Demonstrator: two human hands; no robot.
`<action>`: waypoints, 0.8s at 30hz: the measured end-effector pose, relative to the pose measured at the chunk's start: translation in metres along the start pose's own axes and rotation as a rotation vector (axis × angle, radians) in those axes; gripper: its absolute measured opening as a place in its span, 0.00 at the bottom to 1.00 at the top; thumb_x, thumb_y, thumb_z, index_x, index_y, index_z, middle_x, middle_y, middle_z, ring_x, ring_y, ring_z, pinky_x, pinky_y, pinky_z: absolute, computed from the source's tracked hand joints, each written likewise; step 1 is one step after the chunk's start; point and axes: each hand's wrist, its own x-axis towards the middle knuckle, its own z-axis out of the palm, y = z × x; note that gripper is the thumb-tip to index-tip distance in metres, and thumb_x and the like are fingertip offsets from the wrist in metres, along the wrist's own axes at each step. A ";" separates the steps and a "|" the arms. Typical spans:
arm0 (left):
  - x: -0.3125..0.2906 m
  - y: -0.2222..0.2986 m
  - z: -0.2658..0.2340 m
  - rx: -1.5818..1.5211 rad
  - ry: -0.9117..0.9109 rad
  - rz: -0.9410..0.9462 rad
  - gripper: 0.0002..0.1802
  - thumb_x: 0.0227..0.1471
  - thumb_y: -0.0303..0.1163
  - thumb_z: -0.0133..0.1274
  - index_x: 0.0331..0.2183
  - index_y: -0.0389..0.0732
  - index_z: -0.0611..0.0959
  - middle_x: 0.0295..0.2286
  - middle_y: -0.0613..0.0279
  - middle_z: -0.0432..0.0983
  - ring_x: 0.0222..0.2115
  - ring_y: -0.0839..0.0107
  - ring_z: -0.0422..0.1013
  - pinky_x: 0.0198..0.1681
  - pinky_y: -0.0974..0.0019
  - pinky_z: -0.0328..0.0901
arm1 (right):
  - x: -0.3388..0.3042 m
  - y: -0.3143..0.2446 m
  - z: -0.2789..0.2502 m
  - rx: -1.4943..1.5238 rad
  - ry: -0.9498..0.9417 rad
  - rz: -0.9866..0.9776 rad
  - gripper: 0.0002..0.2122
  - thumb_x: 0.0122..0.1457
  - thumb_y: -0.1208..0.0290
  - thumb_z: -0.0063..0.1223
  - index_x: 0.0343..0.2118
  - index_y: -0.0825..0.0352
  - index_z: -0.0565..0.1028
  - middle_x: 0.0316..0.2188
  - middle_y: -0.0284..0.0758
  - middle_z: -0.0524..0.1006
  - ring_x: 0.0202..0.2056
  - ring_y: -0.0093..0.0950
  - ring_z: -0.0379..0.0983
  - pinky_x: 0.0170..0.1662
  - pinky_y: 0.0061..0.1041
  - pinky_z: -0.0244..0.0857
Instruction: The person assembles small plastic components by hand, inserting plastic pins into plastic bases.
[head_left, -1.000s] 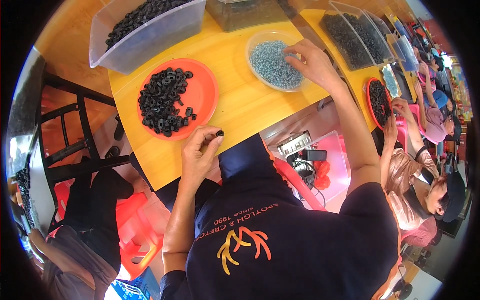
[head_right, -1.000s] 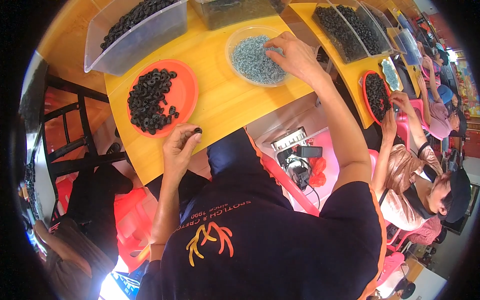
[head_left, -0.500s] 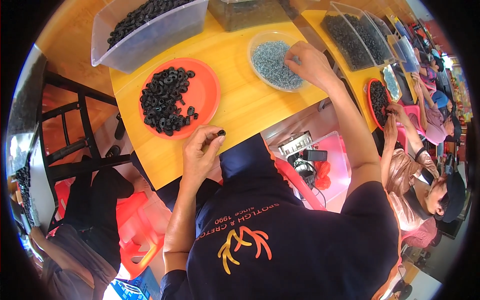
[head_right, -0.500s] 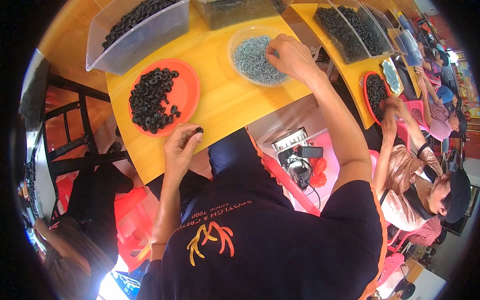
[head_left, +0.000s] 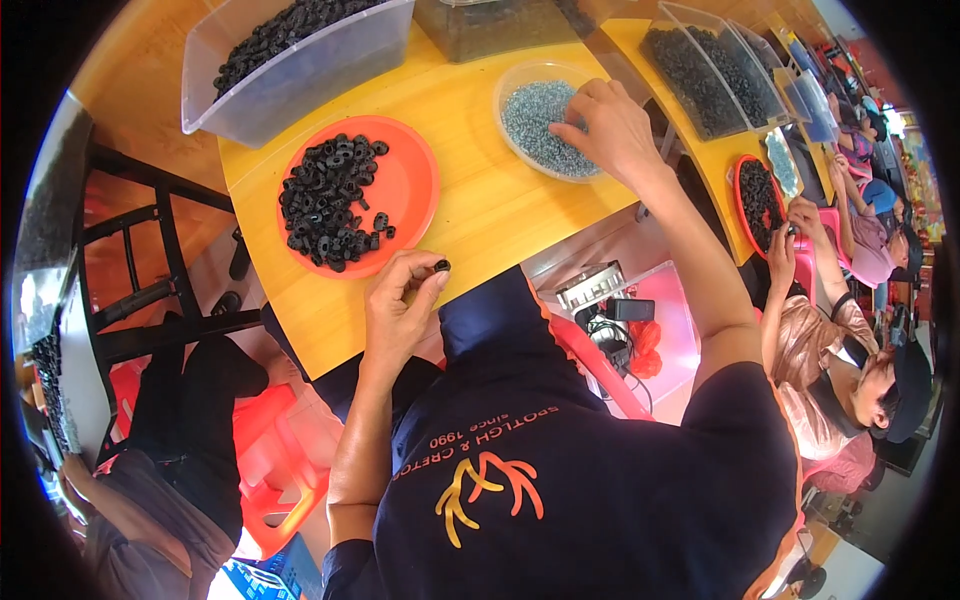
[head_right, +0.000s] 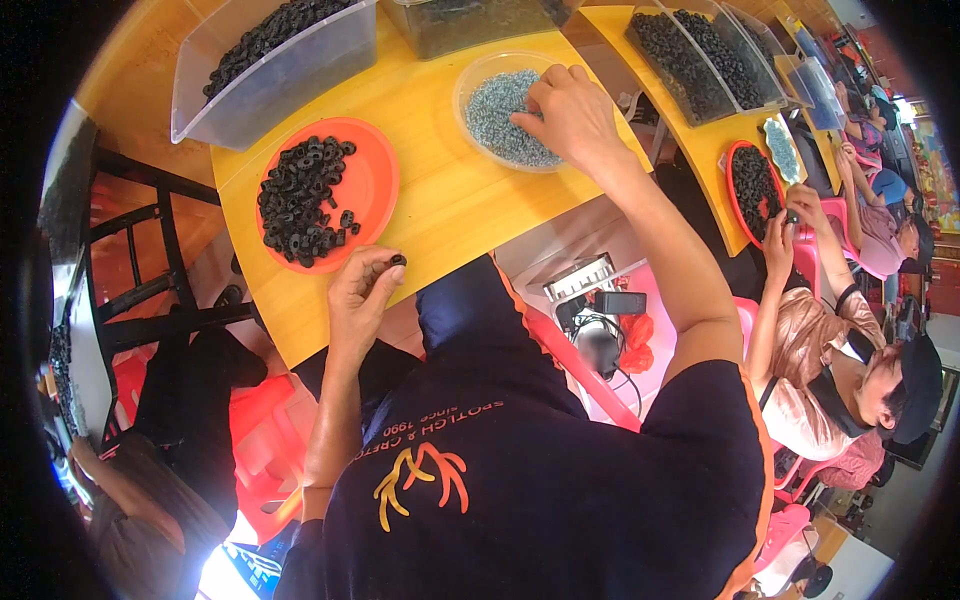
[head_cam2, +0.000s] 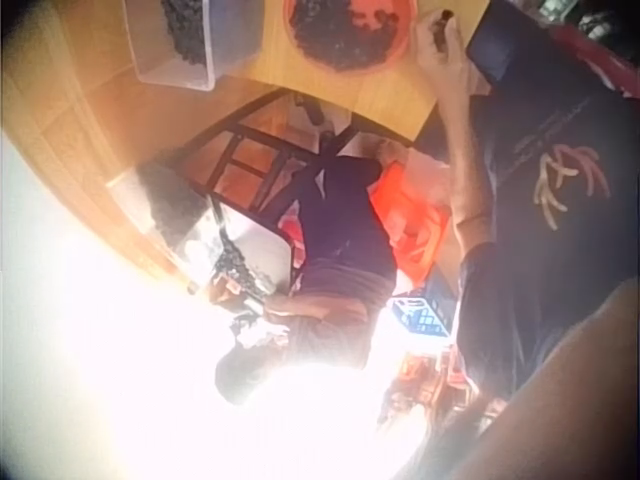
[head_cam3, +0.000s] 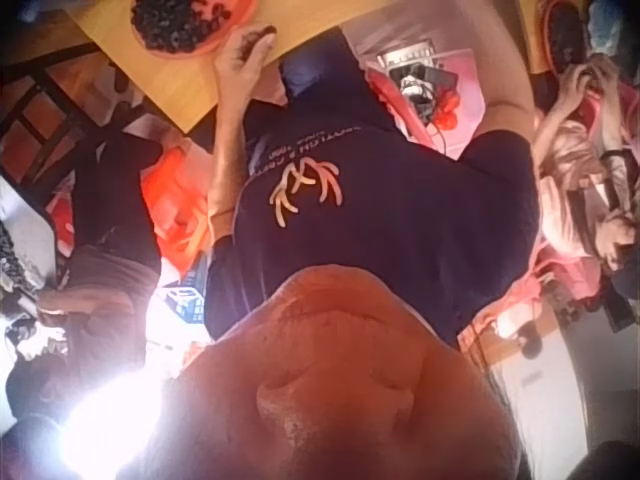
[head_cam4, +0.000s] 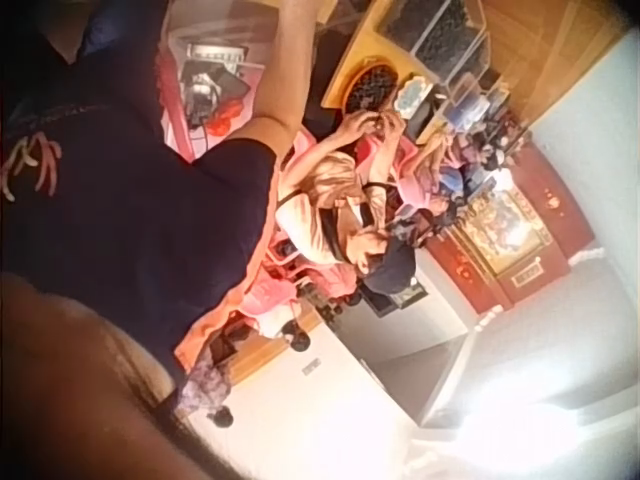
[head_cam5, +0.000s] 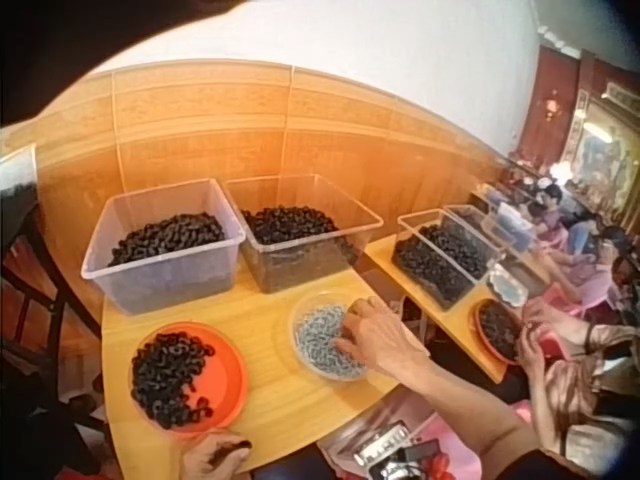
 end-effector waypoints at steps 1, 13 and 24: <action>0.000 0.000 0.000 0.002 0.002 0.008 0.07 0.52 0.19 0.58 0.36 0.33 0.81 0.30 0.63 0.75 0.27 0.79 0.70 0.30 0.75 0.65 | 0.000 0.000 0.002 0.002 0.000 -0.001 0.09 0.54 0.63 0.61 0.29 0.64 0.80 0.36 0.37 0.76 0.43 0.37 0.72 0.45 0.35 0.69; -0.002 0.000 0.001 -0.051 -0.001 -0.001 0.08 0.52 0.19 0.58 0.37 0.33 0.81 0.31 0.64 0.75 0.28 0.79 0.71 0.32 0.76 0.66 | -0.007 0.024 0.004 0.696 -0.018 0.333 0.08 0.59 0.67 0.59 0.36 0.67 0.79 0.29 0.30 0.78 0.31 0.24 0.71 0.38 0.26 0.65; 0.020 0.045 0.023 -0.297 -0.112 -0.120 0.09 0.59 0.24 0.54 0.42 0.34 0.78 0.37 0.59 0.79 0.31 0.77 0.74 0.36 0.73 0.68 | -0.023 -0.033 -0.017 1.742 -0.286 0.321 0.09 0.61 0.66 0.60 0.39 0.66 0.79 0.30 0.27 0.77 0.28 0.16 0.70 0.36 0.16 0.66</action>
